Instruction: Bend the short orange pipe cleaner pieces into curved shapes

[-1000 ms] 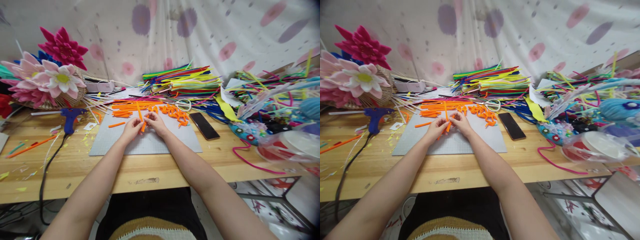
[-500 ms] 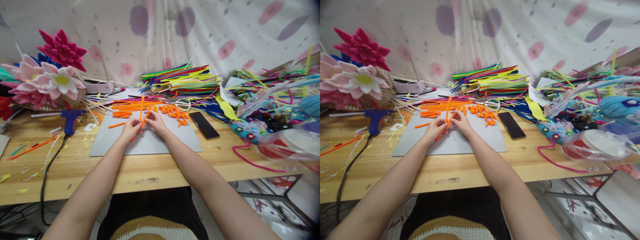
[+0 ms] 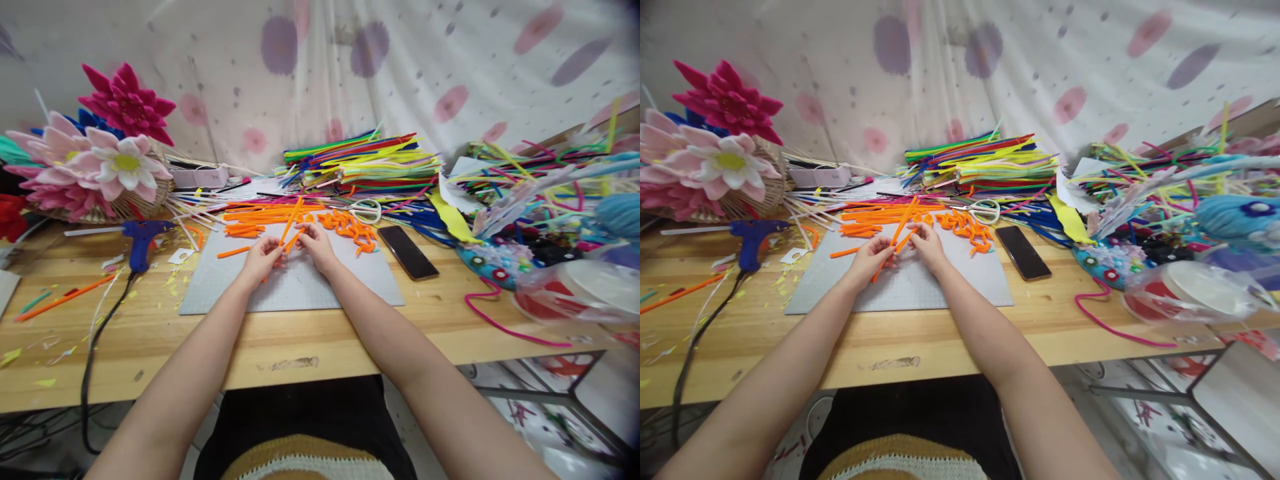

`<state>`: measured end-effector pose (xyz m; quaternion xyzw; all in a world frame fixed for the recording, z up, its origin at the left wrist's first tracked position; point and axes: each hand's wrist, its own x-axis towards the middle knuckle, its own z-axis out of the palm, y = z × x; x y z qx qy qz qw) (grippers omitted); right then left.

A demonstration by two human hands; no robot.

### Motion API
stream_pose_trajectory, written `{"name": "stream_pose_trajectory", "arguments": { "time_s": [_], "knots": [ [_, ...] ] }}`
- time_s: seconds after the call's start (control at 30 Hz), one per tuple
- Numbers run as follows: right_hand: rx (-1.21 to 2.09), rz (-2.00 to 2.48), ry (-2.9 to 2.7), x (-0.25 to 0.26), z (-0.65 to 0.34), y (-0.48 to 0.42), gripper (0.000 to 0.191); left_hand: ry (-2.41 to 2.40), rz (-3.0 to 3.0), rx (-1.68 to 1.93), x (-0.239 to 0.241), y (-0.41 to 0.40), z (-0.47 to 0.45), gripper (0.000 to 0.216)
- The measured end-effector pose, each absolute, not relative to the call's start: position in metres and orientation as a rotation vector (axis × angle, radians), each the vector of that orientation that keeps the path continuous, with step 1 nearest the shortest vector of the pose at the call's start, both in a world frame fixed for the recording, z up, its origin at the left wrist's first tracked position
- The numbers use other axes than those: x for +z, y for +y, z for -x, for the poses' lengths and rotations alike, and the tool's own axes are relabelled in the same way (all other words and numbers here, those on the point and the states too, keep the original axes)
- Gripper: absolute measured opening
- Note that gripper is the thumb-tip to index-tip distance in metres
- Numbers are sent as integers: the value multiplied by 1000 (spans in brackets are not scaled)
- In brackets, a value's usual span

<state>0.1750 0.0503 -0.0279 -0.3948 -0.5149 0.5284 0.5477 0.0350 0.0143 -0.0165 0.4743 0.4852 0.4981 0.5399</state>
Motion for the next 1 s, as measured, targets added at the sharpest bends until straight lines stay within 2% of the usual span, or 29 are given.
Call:
{"name": "stream_pose_trajectory", "arguments": {
  "time_s": [0.33, 0.57, 0.77, 1.0],
  "knots": [
    [1275, 869, -1146, -29, -179, 53, 26, 1043, -1170, 1106, -14, 12, -33, 37],
    [1413, 848, -1361, -30, -175, 49, 27, 1000, -1157, 1061, -16, 13, -34, 45],
    [1263, 896, -1514, -34, -172, 51, 26, 984, -1123, 1115, -18, 17, -34, 46],
    [1385, 880, -1362, -27, -168, 47, 22, 1107, -1346, 1154, -24, 15, -34, 31]
  ]
}}
